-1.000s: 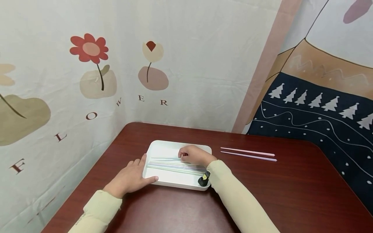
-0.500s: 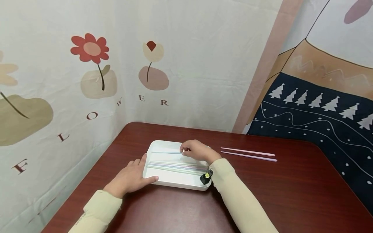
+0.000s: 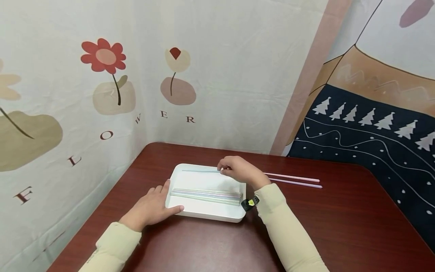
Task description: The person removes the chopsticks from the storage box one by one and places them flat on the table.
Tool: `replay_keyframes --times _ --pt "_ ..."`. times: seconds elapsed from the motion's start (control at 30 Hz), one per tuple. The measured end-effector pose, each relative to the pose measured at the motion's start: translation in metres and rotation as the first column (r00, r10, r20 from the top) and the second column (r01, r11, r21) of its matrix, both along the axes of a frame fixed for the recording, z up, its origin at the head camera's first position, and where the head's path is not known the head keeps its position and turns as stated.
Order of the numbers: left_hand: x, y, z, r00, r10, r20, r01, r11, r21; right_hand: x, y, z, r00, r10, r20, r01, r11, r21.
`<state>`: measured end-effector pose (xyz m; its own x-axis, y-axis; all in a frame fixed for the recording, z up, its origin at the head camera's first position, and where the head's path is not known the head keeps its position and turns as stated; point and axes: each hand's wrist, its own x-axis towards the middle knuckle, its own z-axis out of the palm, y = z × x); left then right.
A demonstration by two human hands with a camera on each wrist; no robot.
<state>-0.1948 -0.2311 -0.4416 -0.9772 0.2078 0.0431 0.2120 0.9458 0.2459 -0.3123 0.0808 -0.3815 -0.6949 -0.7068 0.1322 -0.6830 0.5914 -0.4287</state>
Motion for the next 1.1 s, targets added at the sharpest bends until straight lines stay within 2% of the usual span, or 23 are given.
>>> replay_keyframes --times 0.2,0.43,0.6,0.83,1.1 --pt "0.001 0.001 0.001 1.0 -0.005 -0.011 0.005 1.0 -0.001 0.003 0.024 0.005 0.999 0.001 -0.038 -0.001 1.0 0.003" --pt "0.002 0.001 0.002 1.0 0.006 0.012 -0.006 1.0 -0.01 0.005 0.063 0.005 0.997 -0.075 -0.008 0.075 0.997 -0.007" --pt "0.003 0.002 0.003 1.0 0.0 0.003 0.0 1.0 -0.006 0.005 0.094 0.004 0.993 -0.118 0.017 0.118 0.993 -0.003" --pt "0.002 0.002 0.003 1.0 -0.006 -0.004 0.006 1.0 -0.006 0.006 0.135 -0.003 0.984 -0.177 0.03 0.177 0.984 0.0" --pt "0.002 0.001 0.004 1.0 0.001 0.002 -0.001 1.0 -0.008 0.008 0.181 -0.014 0.979 -0.204 -0.001 0.204 0.979 0.013"
